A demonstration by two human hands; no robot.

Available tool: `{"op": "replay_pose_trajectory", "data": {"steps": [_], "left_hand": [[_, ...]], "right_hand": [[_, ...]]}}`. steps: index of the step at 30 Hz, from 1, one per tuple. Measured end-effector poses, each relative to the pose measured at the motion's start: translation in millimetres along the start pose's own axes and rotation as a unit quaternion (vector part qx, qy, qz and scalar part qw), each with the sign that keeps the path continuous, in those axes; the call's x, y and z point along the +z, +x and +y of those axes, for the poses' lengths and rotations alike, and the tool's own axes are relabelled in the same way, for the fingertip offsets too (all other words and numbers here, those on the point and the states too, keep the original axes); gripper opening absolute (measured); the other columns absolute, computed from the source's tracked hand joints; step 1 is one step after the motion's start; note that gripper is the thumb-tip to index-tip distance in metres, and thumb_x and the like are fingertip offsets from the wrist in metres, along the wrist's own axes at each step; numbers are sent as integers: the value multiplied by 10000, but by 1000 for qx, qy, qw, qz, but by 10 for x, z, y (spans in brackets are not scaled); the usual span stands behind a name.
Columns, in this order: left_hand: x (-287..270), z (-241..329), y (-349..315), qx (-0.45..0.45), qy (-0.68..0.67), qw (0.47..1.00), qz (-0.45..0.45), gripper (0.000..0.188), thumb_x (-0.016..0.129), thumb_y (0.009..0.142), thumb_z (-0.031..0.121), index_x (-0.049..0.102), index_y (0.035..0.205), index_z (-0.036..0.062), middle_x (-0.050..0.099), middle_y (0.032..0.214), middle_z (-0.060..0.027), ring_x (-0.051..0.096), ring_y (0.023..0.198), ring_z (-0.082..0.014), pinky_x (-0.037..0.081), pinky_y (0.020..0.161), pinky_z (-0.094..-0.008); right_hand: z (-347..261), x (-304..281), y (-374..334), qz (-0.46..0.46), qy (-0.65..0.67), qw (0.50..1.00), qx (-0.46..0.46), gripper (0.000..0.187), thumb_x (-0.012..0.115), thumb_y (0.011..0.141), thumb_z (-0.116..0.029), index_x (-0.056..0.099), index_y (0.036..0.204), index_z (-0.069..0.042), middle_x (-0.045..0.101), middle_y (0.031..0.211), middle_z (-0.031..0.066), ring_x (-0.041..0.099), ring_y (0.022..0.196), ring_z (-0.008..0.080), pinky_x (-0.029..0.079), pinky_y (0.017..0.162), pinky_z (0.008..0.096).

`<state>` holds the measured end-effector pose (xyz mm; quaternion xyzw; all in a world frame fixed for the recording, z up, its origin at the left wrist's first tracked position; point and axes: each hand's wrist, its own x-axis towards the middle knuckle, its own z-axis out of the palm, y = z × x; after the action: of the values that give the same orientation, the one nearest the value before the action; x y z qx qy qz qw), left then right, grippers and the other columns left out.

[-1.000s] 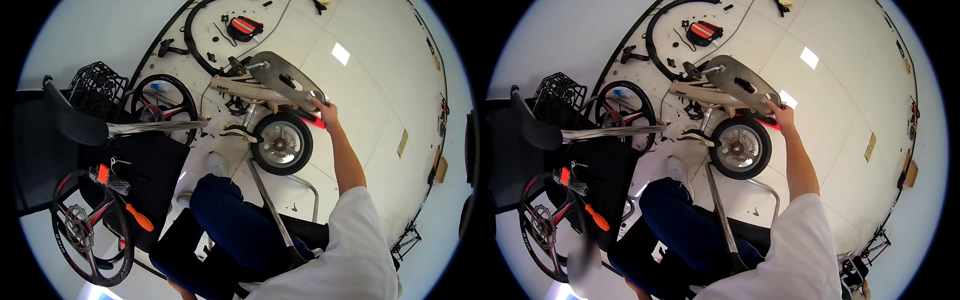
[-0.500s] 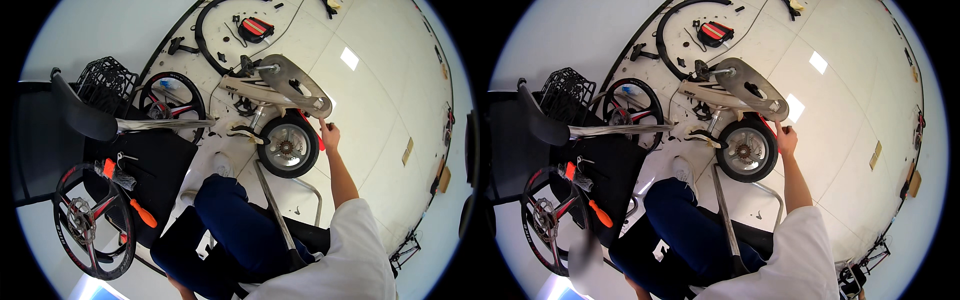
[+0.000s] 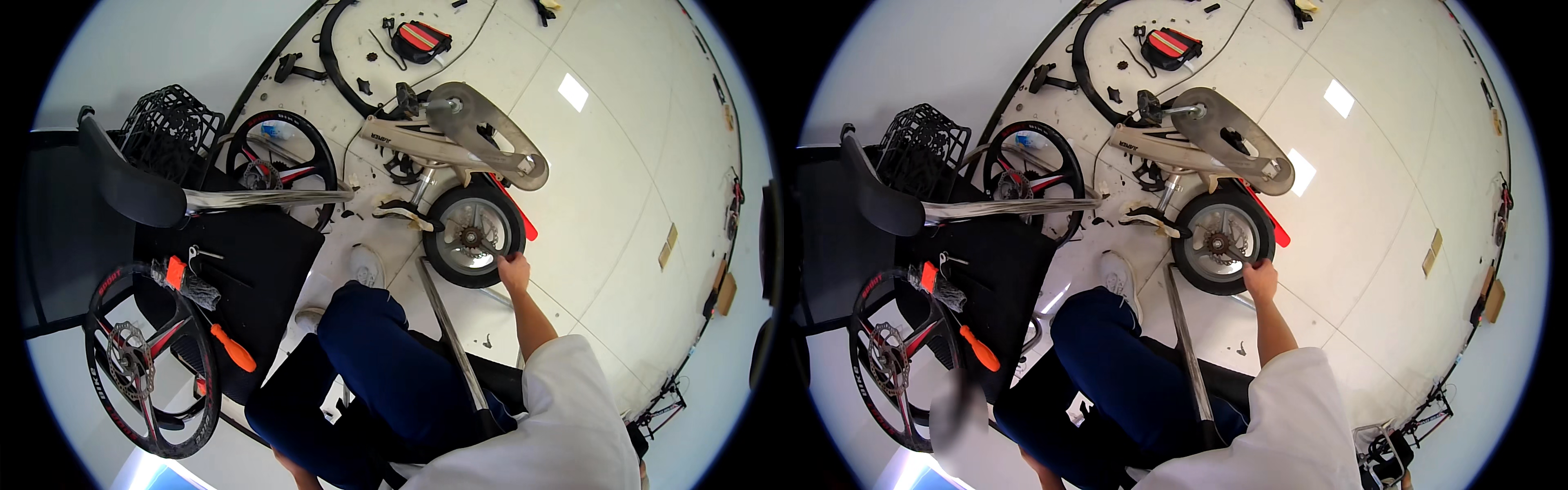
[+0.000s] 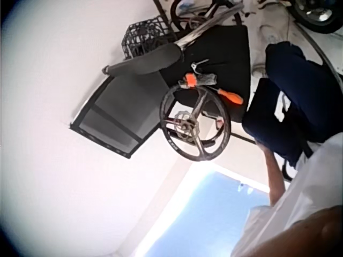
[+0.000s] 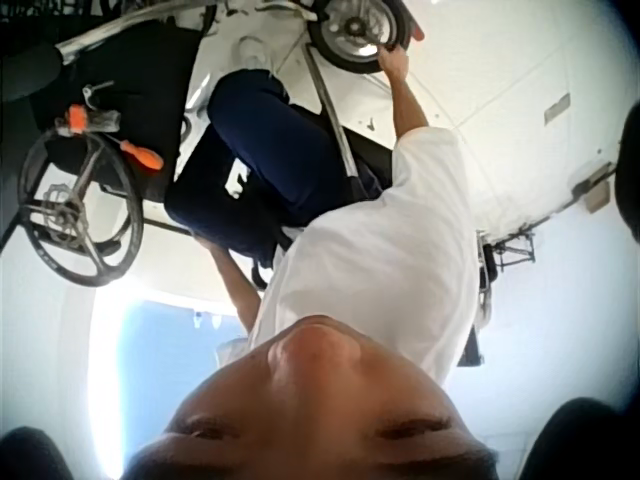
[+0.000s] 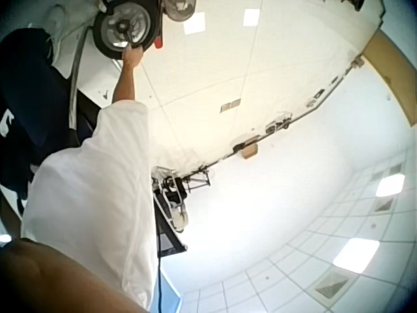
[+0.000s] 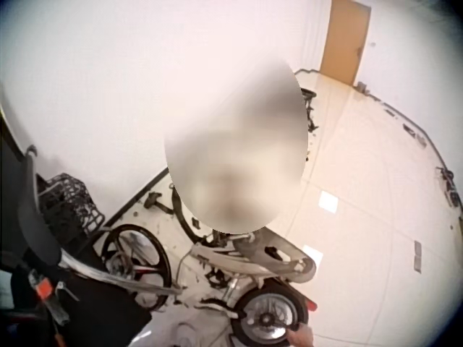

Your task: The person assembles a bicycle wheel by attaching a disc brake rotor to the hub using bolts and a screwdriver. They then place the wheel on a chair and later handle a tire, aligning it with the wheel hub.

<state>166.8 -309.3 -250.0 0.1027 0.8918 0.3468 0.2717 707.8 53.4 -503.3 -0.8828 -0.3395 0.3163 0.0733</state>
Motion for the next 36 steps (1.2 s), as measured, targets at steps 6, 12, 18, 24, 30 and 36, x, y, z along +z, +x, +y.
{"op": "replay_pose_trajectory", "data": {"steps": [6,12,18,24,30,36], "left_hand": [[-164,-225,-1,77,126,989,-9,393,434,1014,205,568,1267,-64,670,1173,-208,673,1028,-303,554,887,-406],[20,110,-35,49,54,997,-15,391,462,999,192,568,1267,-72,665,1183,-219,669,1045,-300,551,896,-405],[230,346,-112,-37,-14,999,38,391,462,985,204,582,1244,-62,672,1163,-205,667,1040,-300,543,895,-400],[25,-6,-1,-42,-61,997,19,393,428,995,260,613,1207,-14,688,1086,-169,673,964,-273,535,882,-357],[274,415,-83,-114,-79,990,35,526,323,1021,379,618,1205,-17,674,1110,-179,647,998,-268,514,911,-346],[273,301,-103,-72,21,991,110,522,381,1027,356,563,1301,-50,603,1225,-204,562,1139,-295,437,997,-360]], "right_hand": [[328,125,51,76,-16,986,150,635,785,699,-487,618,1000,46,704,936,203,677,947,390,510,861,432],[331,148,37,-89,300,909,276,372,835,743,-341,627,896,-73,360,611,-62,263,417,65,169,377,270],[125,-236,15,-190,290,908,237,297,810,787,-302,607,831,-90,351,609,-84,267,426,52,171,374,253],[-754,-554,-130,-115,137,981,-77,409,752,690,-273,713,978,14,726,867,175,709,836,272,539,783,380],[-1368,-1208,-401,-66,-18,984,-164,369,744,657,-271,715,915,-9,712,803,193,710,789,344,553,758,426],[-1452,-1997,-746,-84,-8,965,-250,334,750,647,-209,700,883,22,700,762,194,706,732,336,553,716,409]]}}
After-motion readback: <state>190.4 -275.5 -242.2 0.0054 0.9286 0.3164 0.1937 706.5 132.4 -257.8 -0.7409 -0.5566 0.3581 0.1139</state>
